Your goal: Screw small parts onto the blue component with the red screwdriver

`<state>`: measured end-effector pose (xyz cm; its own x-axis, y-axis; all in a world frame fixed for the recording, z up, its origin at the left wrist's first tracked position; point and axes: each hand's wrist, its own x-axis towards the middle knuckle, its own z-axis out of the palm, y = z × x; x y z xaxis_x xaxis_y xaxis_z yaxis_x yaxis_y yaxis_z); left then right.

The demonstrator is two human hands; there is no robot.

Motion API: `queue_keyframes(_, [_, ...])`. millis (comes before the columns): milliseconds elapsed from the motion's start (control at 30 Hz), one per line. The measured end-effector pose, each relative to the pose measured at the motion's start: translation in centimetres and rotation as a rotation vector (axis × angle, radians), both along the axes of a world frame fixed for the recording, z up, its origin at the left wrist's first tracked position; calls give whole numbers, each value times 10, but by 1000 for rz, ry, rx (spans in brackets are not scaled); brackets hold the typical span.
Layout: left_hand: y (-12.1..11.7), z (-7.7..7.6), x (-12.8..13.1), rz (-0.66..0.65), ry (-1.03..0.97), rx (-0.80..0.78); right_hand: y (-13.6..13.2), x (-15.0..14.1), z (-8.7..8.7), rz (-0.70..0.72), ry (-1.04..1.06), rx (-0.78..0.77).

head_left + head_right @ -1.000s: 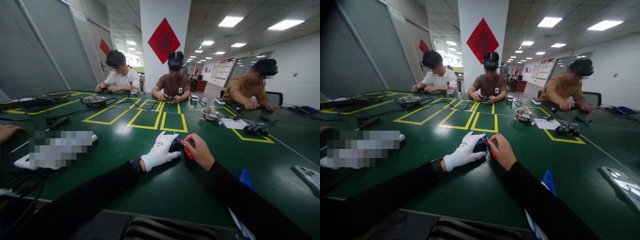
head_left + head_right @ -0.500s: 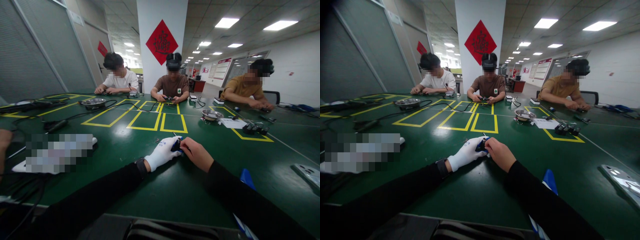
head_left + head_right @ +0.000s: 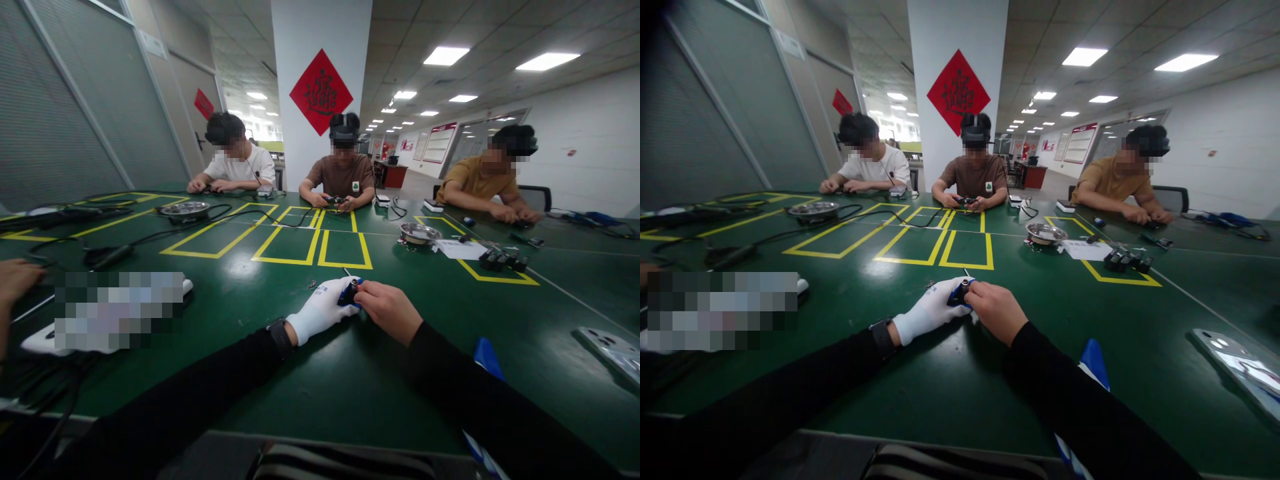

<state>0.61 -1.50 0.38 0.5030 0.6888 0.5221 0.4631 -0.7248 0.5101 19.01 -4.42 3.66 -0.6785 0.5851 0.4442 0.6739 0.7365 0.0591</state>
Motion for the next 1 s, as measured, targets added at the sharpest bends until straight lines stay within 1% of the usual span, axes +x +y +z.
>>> queue_keyframes(100, [0,0,0,1,-7,1,2,2,-1,8,14,5])
queue_keyframes(267, [-1,0,1,19,2,0,6,4,-4,-31,102,-4])
queue_keyframes(467, [0,-2,1,33,15,-4,8,5,-8,-31,132,5])
queue_keyframes(1000, [1,-2,1,32,16,-9,8,5,-8,-23,199,-42])
